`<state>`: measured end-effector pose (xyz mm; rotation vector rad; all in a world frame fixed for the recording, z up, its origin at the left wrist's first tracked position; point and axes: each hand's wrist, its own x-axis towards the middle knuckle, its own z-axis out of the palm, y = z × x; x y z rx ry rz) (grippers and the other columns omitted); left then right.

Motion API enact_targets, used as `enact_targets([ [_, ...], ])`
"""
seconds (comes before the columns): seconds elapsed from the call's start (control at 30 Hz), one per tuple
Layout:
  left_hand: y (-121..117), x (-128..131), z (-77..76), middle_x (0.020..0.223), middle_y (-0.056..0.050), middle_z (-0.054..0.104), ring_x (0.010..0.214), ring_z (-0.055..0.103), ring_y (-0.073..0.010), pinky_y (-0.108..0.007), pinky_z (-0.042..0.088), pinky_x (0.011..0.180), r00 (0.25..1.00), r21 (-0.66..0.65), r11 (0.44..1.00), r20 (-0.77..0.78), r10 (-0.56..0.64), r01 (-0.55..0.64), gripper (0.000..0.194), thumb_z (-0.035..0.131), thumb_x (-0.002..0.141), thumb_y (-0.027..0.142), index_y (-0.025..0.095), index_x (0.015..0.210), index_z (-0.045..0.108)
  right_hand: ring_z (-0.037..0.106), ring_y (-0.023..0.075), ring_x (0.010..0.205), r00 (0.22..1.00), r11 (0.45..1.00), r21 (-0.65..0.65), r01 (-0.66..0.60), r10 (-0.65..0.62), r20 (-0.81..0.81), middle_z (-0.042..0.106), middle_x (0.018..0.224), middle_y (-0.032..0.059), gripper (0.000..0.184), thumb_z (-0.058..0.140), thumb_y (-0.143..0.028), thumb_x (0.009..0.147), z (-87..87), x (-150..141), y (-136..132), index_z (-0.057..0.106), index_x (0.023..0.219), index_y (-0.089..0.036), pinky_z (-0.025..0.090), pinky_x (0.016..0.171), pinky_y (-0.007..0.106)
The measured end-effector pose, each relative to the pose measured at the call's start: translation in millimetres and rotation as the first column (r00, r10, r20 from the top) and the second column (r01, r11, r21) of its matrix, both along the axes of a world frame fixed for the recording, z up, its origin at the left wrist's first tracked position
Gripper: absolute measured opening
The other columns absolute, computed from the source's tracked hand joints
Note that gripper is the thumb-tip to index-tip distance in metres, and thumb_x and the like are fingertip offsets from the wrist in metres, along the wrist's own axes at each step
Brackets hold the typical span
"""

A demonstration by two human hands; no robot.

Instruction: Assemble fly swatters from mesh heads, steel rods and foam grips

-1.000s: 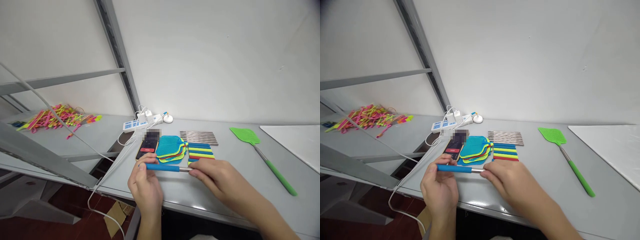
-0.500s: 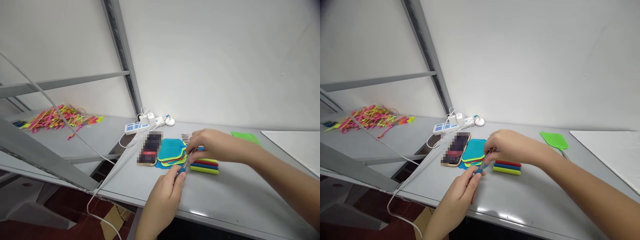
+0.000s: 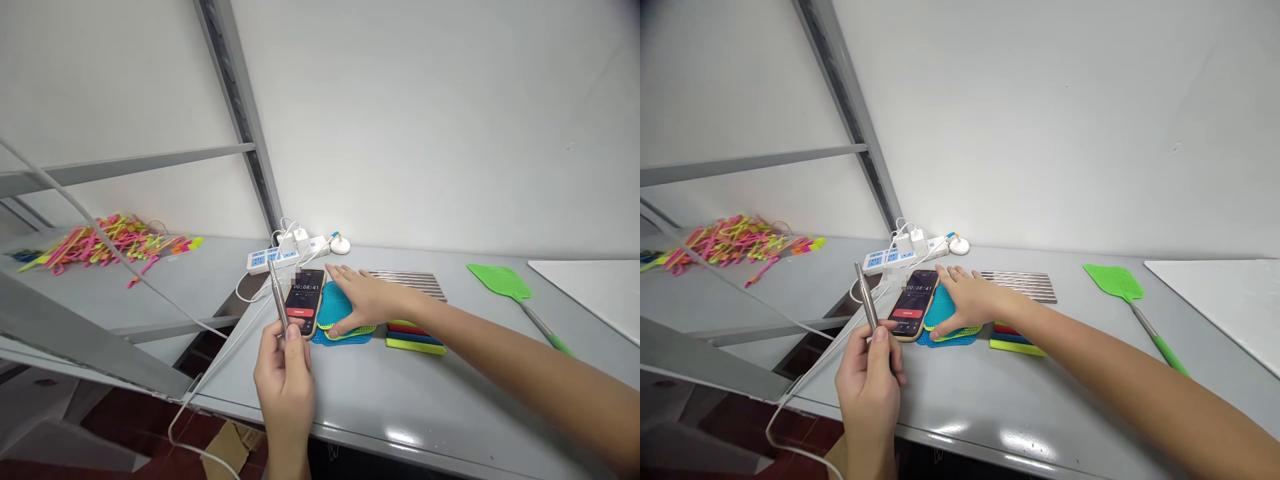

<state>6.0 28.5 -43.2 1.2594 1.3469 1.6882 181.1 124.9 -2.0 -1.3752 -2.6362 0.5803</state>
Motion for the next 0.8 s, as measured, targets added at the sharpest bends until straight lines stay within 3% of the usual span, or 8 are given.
enact_targets([
  [0.13,-1,1,-1.5,0.051,0.008,0.041,0.044,0.039,-0.0095,-0.018,0.034,0.04,1.0,0.021,1.0,0.022,0.0,0.0,0.027,0.052,0.095,0.046,0.02,0.093,0.059,0.026,0.0412,0.143,0.998,1.0,-0.011,-0.019,0.02,0.055,0.028,0.156,0.025,0.129,0.065,-0.077,0.066,-5.7,-3,0,0.001,0.158,-0.012,0.019,0.113,0.063],
  [0.33,-3,3,-1.0,0.053,0.007,0.042,0.045,0.04,-0.0092,-0.018,0.036,0.041,1.0,0.029,1.0,-0.009,-0.005,0.006,0.028,0.052,0.094,0.046,0.02,0.092,0.059,0.038,0.04,0.136,1.0,0.999,0.015,-0.028,0.028,-0.006,0.04,0.15,0.0218,0.116,0.063,-0.074,0.071,-1.5,5,-7,0.012,0.158,-0.017,0.015,0.113,0.066],
  [0.53,-9,12,3.1,0.054,0.008,0.039,0.044,0.037,-0.0091,-0.019,0.032,0.042,0.999,0.003,0.999,-0.034,-0.033,0.034,0.026,0.051,0.094,0.045,0.02,0.094,0.058,0.039,0.0394,0.136,0.998,0.996,0.081,-0.025,0.03,-0.062,0.044,0.147,0.0218,0.116,0.071,-0.07,0.068,8.0,20,-19,0.018,0.157,-0.017,0.014,0.113,0.067],
  [0.7,-15,12,0.9,0.05,0.007,0.039,0.045,0.042,-0.0122,-0.022,0.035,0.045,0.979,-0.027,0.995,-0.179,-0.095,0.091,0.033,0.051,0.093,0.049,0.019,0.098,0.062,0.042,0.0338,0.134,0.967,0.987,0.098,0.128,-0.102,-0.234,0.042,0.15,0.0147,0.107,0.077,-0.056,0.069,25.1,55,-56,0.021,0.156,-0.025,0.036,0.109,0.052],
  [0.8,-24,21,0.7,0.049,0.006,0.04,0.049,0.048,-0.015,-0.024,0.04,0.048,0.958,-0.106,0.977,-0.204,-0.201,0.183,0.036,0.052,0.091,0.052,0.019,0.1,0.065,0.048,0.0319,0.13,0.872,0.953,0.039,0.301,-0.259,-0.416,0.04,0.15,0.0116,0.099,0.076,-0.044,0.073,41.3,82,-89,0.022,0.155,-0.031,0.046,0.103,0.047],
])
